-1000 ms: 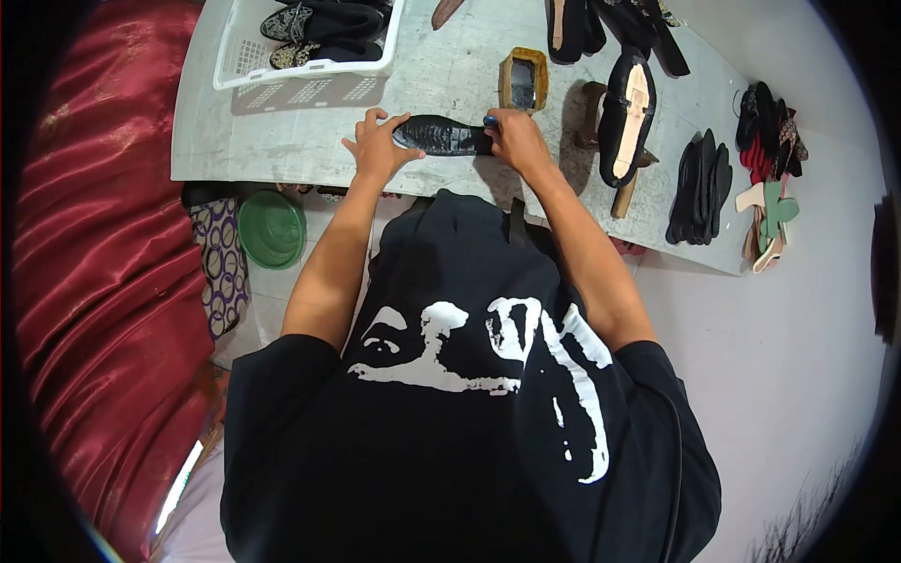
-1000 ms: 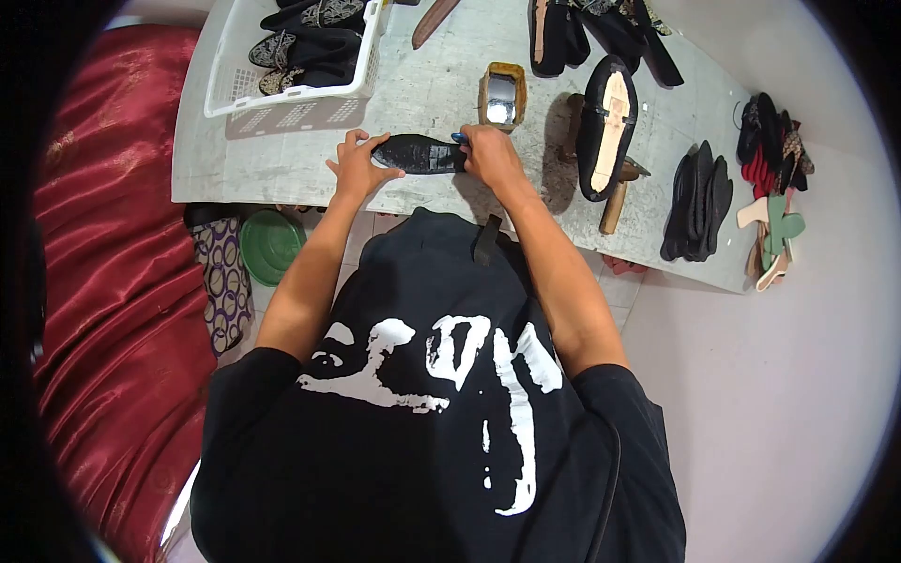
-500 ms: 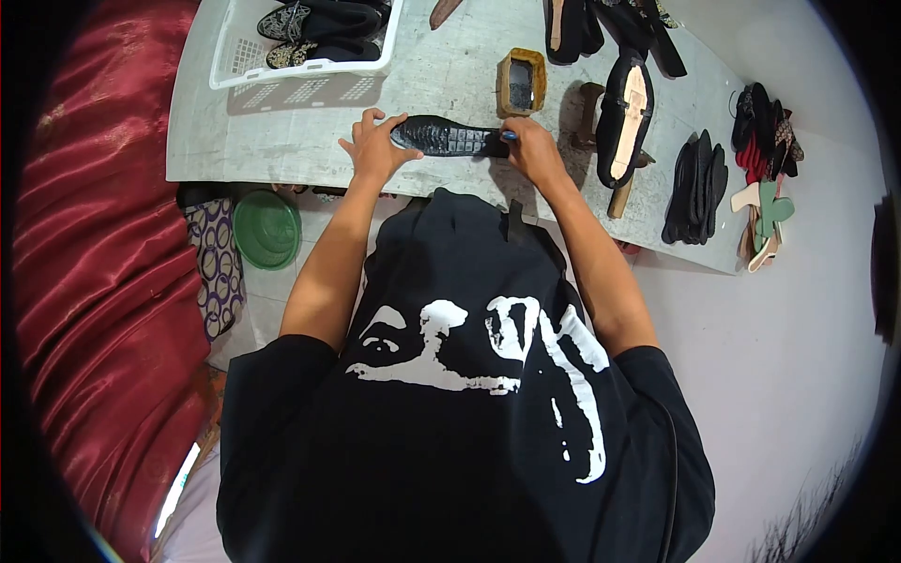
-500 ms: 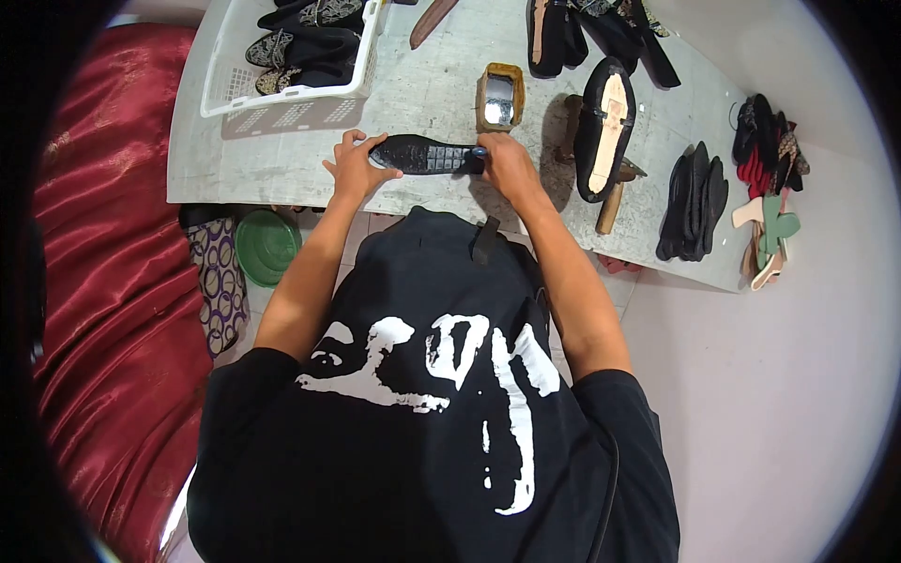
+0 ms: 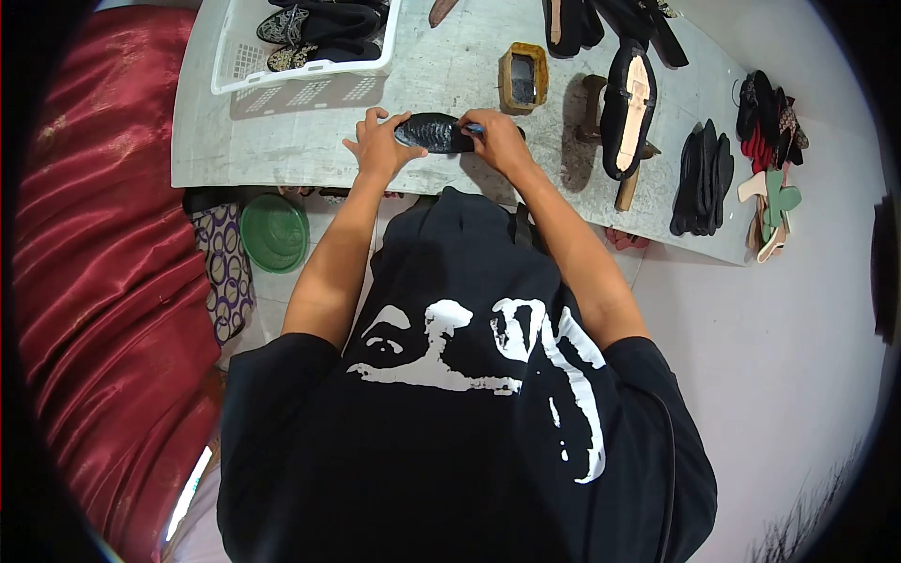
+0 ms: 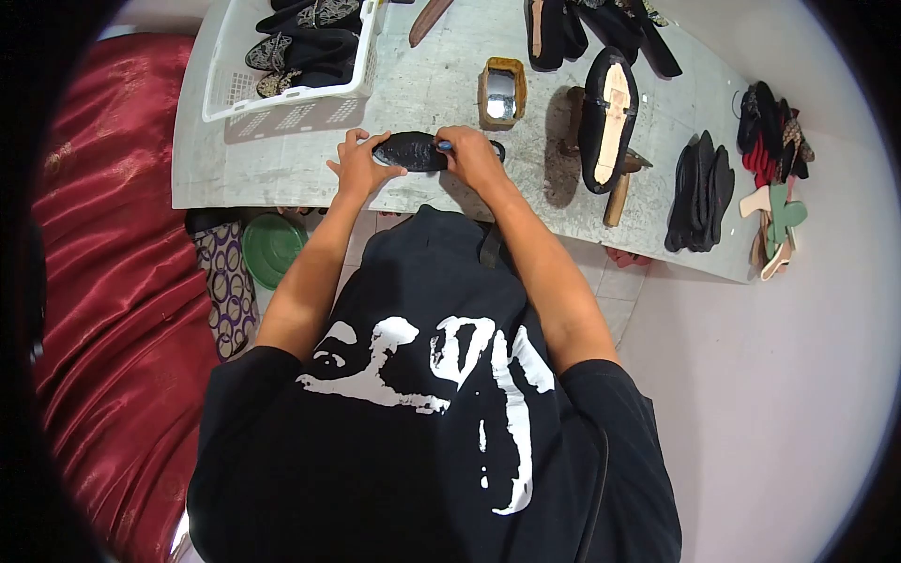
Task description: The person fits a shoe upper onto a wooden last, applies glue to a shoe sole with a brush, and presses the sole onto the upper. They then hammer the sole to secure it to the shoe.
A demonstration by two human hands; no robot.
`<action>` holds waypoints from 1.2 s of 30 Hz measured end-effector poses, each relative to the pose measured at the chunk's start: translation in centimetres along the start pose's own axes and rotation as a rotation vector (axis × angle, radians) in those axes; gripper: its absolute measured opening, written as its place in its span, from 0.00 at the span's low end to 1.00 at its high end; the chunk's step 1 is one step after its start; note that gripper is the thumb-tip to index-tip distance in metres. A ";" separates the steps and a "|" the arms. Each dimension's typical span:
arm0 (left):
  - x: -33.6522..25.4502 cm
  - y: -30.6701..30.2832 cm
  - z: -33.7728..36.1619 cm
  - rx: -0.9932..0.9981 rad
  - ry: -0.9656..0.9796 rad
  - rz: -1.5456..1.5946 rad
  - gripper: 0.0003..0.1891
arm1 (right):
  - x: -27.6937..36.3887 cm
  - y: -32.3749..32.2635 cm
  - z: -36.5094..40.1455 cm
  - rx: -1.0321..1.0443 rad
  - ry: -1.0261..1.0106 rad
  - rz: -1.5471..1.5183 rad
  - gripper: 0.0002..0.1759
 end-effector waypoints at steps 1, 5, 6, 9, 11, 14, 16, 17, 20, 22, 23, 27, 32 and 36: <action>-0.1 -0.1 0.1 0.002 -0.006 -0.007 0.44 | -0.2 0.1 0.1 0.002 0.010 0.000 0.11; -0.1 -0.1 0.1 -0.014 0.000 -0.010 0.44 | -2.5 -2.3 1.9 -0.023 0.037 0.082 0.10; -0.1 0.0 0.2 -0.013 -0.002 -0.012 0.44 | -3.1 -3.3 2.5 -0.047 0.043 0.100 0.10; -0.2 -0.1 0.2 -0.017 -0.005 -0.013 0.44 | -4.6 -5.7 3.8 -0.057 0.104 0.195 0.10; -0.2 -0.1 0.2 -0.016 -0.005 -0.011 0.44 | -4.8 -6.1 4.2 -0.044 0.147 0.272 0.11; -0.3 -0.2 0.2 -0.019 -0.010 -0.018 0.44 | -3.5 -5.8 3.8 -0.037 0.171 0.284 0.11; -0.2 -0.1 0.1 -0.014 -0.011 -0.015 0.44 | -1.9 -4.3 3.1 -0.045 0.153 0.154 0.11; -0.1 -0.1 0.1 -0.011 -0.011 -0.015 0.44 | -1.0 -3.3 2.7 0.003 0.125 0.043 0.11; -0.1 0.0 0.0 -0.010 -0.012 -0.016 0.44 | 1.5 -0.3 1.7 0.115 0.022 -0.133 0.13; 0.0 -0.1 -0.1 -0.011 -0.005 -0.014 0.44 | 2.6 1.1 1.7 0.153 -0.062 -0.044 0.14; 0.0 -0.1 0.0 -0.010 -0.003 -0.011 0.44 | 2.4 1.0 1.9 0.142 -0.033 -0.034 0.14; -0.1 -0.2 0.3 -0.012 -0.007 -0.006 0.44 | 0.4 -1.2 3.3 0.070 0.028 0.070 0.13; -0.3 -0.3 0.2 -0.019 -0.021 -0.023 0.44 | -3.0 -5.7 6.0 0.011 0.167 0.170 0.08; -0.4 -0.2 0.1 -0.028 -0.002 -0.023 0.44 | -3.8 -5.7 6.2 0.037 0.242 0.240 0.12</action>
Point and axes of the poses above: each hand's wrist, its own z-axis away from the middle knuckle, its own y-axis out of the palm, x = y × z, the point moved 4 cm from there along -z, towards the middle knuckle, and after that the axes turned 13 degrees about z, right-handed, at the moved point
